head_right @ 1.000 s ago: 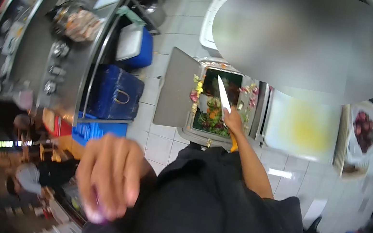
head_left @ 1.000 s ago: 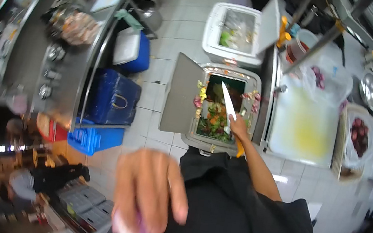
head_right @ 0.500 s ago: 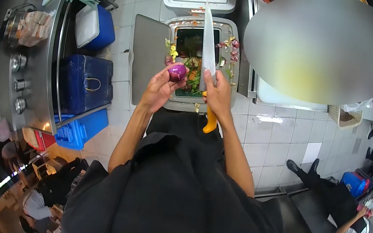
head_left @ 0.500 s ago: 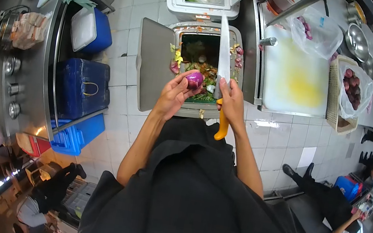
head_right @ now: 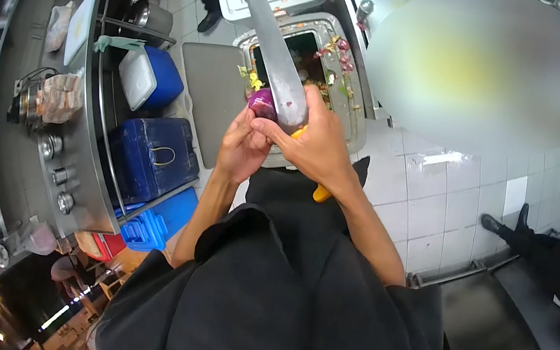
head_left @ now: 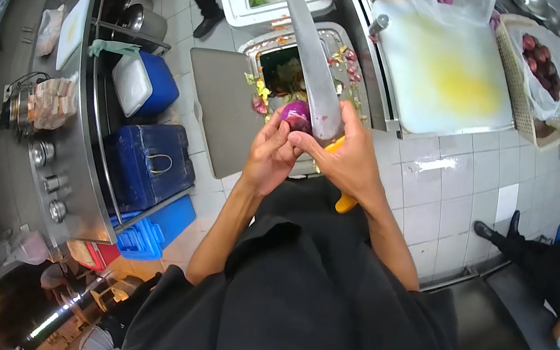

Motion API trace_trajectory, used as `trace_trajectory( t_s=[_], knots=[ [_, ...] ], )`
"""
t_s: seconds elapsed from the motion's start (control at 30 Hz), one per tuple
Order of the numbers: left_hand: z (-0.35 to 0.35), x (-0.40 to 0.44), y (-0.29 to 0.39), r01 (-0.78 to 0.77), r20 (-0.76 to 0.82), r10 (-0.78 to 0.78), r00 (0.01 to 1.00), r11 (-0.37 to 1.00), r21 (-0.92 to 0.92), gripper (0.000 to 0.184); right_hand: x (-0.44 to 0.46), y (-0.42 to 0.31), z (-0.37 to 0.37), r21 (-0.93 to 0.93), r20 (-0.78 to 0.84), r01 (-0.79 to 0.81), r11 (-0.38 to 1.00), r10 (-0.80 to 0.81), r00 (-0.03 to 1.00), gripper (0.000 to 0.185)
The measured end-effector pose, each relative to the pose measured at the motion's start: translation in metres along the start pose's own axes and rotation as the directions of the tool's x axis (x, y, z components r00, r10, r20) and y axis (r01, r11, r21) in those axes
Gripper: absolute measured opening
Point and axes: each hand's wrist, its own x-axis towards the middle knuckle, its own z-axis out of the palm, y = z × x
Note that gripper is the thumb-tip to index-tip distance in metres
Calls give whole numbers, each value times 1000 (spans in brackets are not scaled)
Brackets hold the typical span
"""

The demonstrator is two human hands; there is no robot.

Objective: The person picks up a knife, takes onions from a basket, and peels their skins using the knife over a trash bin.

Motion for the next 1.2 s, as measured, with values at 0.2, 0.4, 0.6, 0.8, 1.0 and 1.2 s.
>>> trace_trajectory(
  t_s=[0.2,0.4,0.6,0.8,1.0,1.2],
  knots=[
    [-2,-6,-14,19,39,-16,999,998,-60,54,-7,-12,-8,13,44,-120,993,119,992,51],
    [-5,-10,-15,7,24,-6,1000,998,-65,51,-8,-5,-7,-2,25,-66,998,66,997,51],
    [1,-7,-16,-39,57,40,998,999,-24,48,-8,-4,-13,-77,75,-82,994,88,993,51],
    [3,-6,-14,-33,39,32,999,999,34,50,-9,4,-13,-69,43,75,995,-72,996,51],
    [12,-1,-16,-47,-23,49,999,998,51,48,-2,7,-21,-3,93,65,998,-65,994,37],
    [9,0,-17,-81,-113,87,990,995,56,46,-2,4,-20,-29,137,154,988,-149,979,37]
  ],
)
